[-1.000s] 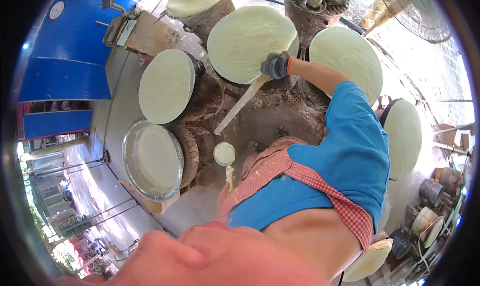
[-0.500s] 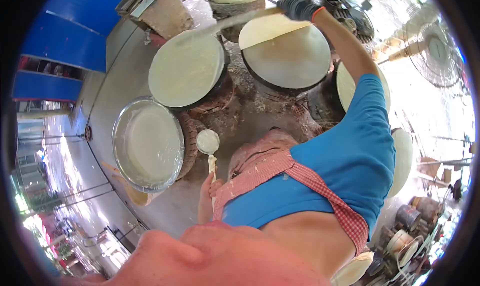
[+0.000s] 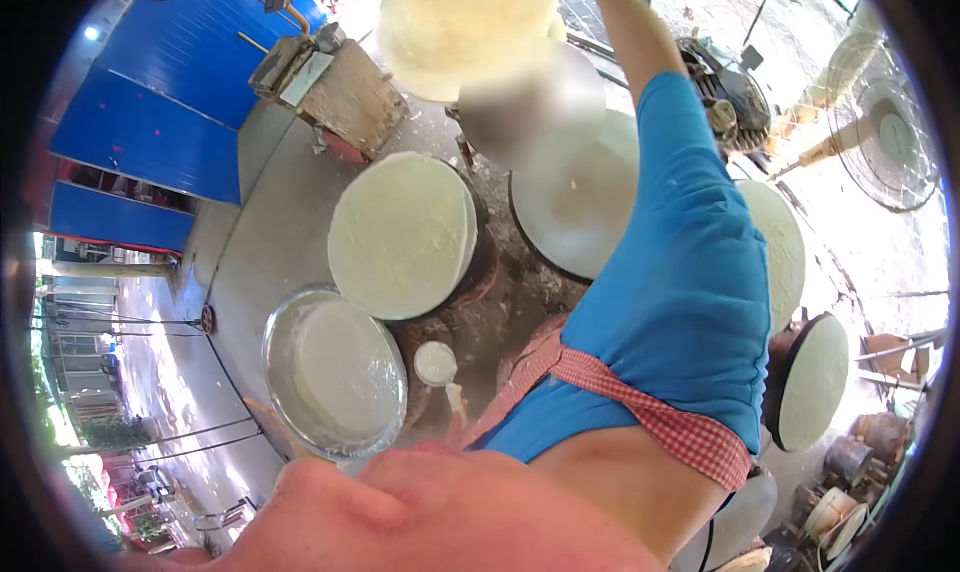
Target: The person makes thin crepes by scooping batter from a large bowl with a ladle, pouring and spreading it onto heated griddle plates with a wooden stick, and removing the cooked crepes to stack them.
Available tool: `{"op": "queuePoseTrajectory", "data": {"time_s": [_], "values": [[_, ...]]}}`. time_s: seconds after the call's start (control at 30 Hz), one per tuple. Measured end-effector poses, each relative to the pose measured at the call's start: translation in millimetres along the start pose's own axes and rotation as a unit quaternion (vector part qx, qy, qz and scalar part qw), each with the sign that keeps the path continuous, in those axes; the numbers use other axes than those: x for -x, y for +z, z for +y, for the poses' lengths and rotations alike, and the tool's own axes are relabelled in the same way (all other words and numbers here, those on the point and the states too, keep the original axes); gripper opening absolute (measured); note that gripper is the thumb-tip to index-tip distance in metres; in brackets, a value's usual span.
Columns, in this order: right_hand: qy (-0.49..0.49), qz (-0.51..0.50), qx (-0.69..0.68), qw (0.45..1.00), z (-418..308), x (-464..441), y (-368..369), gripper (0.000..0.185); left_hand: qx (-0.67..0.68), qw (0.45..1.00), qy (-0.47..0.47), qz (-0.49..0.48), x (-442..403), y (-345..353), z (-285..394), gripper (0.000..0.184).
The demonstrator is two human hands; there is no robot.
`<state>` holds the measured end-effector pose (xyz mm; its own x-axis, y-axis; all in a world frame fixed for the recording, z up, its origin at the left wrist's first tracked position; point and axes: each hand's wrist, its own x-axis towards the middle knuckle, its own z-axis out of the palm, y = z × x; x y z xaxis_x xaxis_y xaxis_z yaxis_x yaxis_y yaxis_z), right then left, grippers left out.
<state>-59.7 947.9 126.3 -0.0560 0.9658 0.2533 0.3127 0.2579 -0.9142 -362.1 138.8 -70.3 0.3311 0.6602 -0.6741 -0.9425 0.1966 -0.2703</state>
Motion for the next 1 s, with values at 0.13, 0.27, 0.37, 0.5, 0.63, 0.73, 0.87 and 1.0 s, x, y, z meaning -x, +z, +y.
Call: {"op": "queuePoseTrajectory", "data": {"time_s": [0.13,0.27,0.37,0.5,0.63,0.73,0.87,1.0], "values": [[0.200,0.096,-0.191,0.956,78.1,14.1,65.2,0.020,0.001,0.998,0.043,0.046,-7.6,14.2,-3.6,0.023],[0.300,0.231,-0.106,0.919,181.0,17.5,129.2,0.027,0.000,0.992,0.088,0.091,-9.2,32.5,-5.6,0.023],[0.360,0.237,-0.040,0.901,234.9,44.2,157.6,0.033,-0.005,0.986,0.116,0.119,-9.3,43.5,-5.2,0.024],[0.402,0.225,0.138,0.877,239.1,66.0,163.5,0.049,-0.045,0.976,0.146,0.153,-12.2,56.1,3.7,0.025],[0.179,0.203,0.311,0.911,224.3,99.7,148.0,0.062,-0.095,0.958,0.199,0.183,-15.4,71.3,15.1,0.026],[-0.059,0.062,0.102,0.991,180.7,144.9,184.2,0.037,0.172,0.963,0.171,-0.114,-12.1,54.6,20.3,0.038],[0.182,-0.304,0.062,0.933,98.4,214.4,260.7,0.023,0.216,0.904,0.290,-0.229,15.8,52.6,33.3,0.035],[0.049,-0.503,0.177,0.844,-14.7,331.8,369.1,0.029,0.031,0.884,0.466,-0.012,64.3,25.0,94.9,0.029]]}}
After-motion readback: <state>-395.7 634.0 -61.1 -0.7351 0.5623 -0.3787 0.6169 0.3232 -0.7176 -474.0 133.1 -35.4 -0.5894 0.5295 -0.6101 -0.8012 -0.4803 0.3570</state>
